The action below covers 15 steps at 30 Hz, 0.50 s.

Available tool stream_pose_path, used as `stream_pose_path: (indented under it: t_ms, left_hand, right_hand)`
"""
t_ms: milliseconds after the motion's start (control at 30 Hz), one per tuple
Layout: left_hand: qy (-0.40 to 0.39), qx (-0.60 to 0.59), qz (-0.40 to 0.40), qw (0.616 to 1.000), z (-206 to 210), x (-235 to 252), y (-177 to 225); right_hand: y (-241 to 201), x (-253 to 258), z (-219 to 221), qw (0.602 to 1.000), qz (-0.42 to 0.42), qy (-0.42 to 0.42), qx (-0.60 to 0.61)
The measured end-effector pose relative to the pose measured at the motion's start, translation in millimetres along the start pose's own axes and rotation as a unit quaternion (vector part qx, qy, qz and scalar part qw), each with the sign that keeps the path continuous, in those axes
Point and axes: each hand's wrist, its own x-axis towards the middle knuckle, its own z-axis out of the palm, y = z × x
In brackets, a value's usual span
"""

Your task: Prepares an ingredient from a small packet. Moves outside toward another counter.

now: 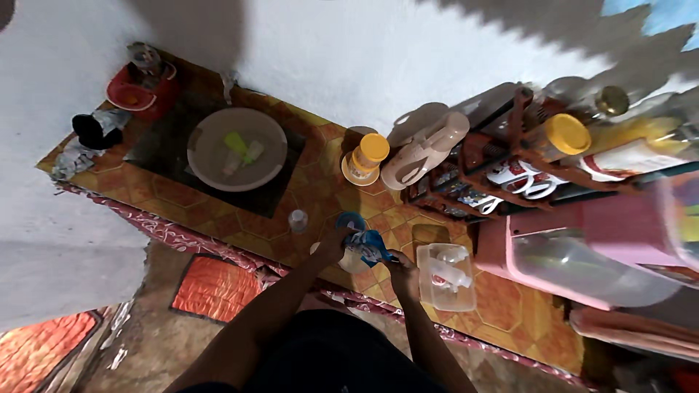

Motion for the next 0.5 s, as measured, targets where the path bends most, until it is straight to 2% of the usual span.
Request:
stream_pose_path:
  t_ms: [167,367,500]
  left_hand:
    - [-0.021,-0.019,-0.029,0.999,-4.4,-8.5,12.1]
    - [-0.009,-0.064,-0.037,0.997,1.0,-5.6,8.9]
    - [-0.003,-0.057,-0.062,0.996,5.7,-1.3,7.3]
  right_hand:
    - [10.6,1.7,3.8,1.0,-0.014,-0.009,0.005]
    - [-0.4,2.7,5.8,0.998,0.038,-0.033,-0.037]
    - [-3.3,2.7,5.5,0.996,0.069,-0.048,-0.007]
